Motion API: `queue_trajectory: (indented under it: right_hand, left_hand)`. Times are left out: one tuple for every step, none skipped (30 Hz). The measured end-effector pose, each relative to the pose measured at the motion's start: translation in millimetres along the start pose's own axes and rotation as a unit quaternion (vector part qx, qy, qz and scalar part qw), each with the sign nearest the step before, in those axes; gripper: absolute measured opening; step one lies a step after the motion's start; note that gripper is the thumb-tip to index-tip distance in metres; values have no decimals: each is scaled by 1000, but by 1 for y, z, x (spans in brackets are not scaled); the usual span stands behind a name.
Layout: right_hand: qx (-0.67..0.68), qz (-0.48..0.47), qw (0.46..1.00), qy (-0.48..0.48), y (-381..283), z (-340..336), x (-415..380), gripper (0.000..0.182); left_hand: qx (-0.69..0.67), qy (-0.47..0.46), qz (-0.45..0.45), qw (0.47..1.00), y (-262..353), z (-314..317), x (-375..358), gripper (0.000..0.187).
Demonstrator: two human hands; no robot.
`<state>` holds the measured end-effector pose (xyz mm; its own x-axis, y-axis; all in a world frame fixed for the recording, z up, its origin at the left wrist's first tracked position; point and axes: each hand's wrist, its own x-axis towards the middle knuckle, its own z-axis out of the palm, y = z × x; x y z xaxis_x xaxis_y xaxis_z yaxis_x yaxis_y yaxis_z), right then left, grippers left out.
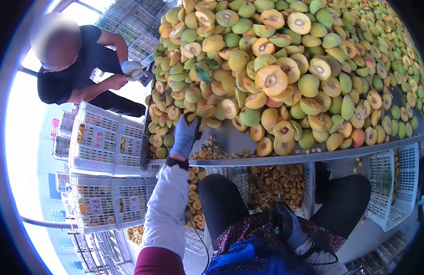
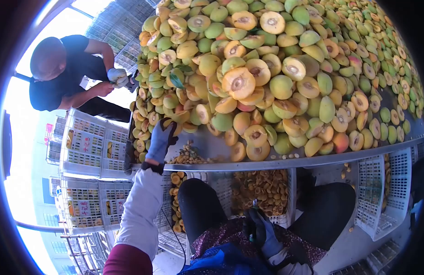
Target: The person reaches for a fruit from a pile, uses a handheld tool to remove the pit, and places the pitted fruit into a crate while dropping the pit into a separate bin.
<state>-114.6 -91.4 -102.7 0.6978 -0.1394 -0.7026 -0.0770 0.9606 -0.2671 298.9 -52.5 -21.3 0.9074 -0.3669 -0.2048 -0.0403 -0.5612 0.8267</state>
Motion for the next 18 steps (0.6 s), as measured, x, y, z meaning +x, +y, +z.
queue_trajectory:
  right_hand:
    - [-13, -7, 1000, -9, -3, 4, -3, 38]
    - [-25, -14, 999, -18, -8, 11, -4, 39]
    - [-36, -19, 999, -26, -10, 17, -6, 39]
    - [-39, -37, 997, -51, -7, 19, -8, 40]
    - [-42, -58, 994, -78, -6, 20, -7, 40]
    - [-47, -82, 990, -104, -6, 23, -6, 40]
    - [-40, -106, 987, -112, -6, 30, -10, 38]
    - [-32, -131, 984, -119, -7, 40, -16, 36]
    - [-26, -158, 979, -126, -9, 47, -19, 34]
    - [-171, -240, 948, -117, -11, 47, -17, 33]
    - [-315, -313, 890, -103, -12, 45, -13, 32]
    - [-452, -376, 804, -86, -17, 46, -14, 31]
    - [-496, -378, 779, -58, -21, 47, -20, 31]
    - [-538, -379, 752, -35, -24, 51, -28, 31]
    - [-576, -379, 724, -15, -25, 57, -36, 31]
    - [-585, -405, 703, -1, -22, 61, -41, 28]
    - [-592, -408, 695, -2, -18, 59, -43, 28]
    - [-599, -411, 687, -1, -13, 56, -43, 27]
  left_hand:
    - [-12, 0, 54, 998, -3, 1, -23, 31]
    - [8, 2, 132, 991, -14, 2, -40, 31]
    - [27, 3, 208, 978, -26, 3, -58, 31]
    - [-31, -42, 145, 988, -12, 7, -93, 32]
    - [-89, -84, 83, 989, 4, 16, -126, 32]
    - [-137, -95, 158, 973, -21, 29, -136, 32]
    - [-113, -89, 146, 979, -4, 41, -166, 28]
    - [-116, -116, 111, 980, -3, 47, -186, 27]
    - [-121, -143, 78, 979, -2, 52, -202, 26]
    - [-86, -156, 127, 976, -2, 56, -216, 27]
    - [-54, -168, 176, 968, -4, 62, -230, 28]
    - [-96, -160, 166, 968, -7, 69, -239, 28]
    - [-139, -152, 157, 966, -10, 77, -249, 29]
    - [-158, -150, 158, 963, -13, 80, -253, 29]
    - [-152, -155, 165, 962, -14, 77, -258, 28]
    - [-147, -160, 171, 961, -15, 75, -263, 28]
    - [-142, -166, 177, 960, -16, 73, -267, 27]
    - [-113, -169, 186, 961, -12, 69, -270, 27]
